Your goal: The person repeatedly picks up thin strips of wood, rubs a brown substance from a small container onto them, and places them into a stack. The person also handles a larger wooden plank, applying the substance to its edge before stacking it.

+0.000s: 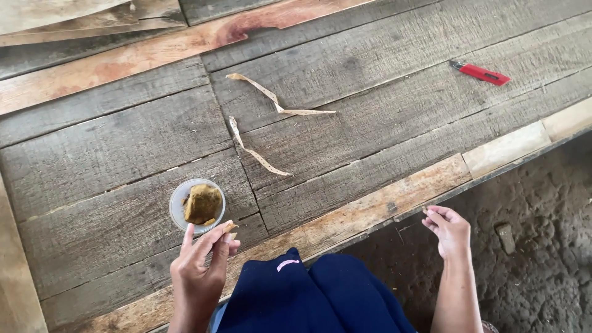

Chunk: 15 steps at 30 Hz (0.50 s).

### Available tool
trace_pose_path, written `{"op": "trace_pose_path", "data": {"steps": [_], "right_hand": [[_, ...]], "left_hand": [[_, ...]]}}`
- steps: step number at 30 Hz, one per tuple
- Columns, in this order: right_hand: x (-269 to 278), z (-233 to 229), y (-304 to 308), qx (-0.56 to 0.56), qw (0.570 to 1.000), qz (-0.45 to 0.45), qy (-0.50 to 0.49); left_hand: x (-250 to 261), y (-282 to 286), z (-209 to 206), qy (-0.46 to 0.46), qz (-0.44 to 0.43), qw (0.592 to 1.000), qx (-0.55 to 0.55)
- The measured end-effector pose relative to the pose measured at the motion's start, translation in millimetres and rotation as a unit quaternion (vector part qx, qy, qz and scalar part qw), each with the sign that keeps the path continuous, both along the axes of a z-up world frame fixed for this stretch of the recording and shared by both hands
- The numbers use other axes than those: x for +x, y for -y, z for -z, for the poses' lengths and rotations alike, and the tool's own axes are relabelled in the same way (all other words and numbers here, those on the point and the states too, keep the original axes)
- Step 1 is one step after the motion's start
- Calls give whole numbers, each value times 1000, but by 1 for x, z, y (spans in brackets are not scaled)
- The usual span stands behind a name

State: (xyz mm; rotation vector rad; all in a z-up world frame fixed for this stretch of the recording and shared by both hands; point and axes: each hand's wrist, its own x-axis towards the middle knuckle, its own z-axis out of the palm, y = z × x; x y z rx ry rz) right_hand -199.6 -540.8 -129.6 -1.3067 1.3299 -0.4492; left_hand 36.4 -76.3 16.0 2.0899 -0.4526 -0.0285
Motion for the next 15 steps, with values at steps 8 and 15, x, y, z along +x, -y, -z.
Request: {"op": "trace_pose_path", "data": {"steps": [8,15], "right_hand": [[-10,-22,0,-181,910,-129,-350],[124,-70,-107,-235,913,-333,27]], "left_hand": [[6,15,-9,-25,26,999,-34],[10,25,1,-375,55,871,-312]]}}
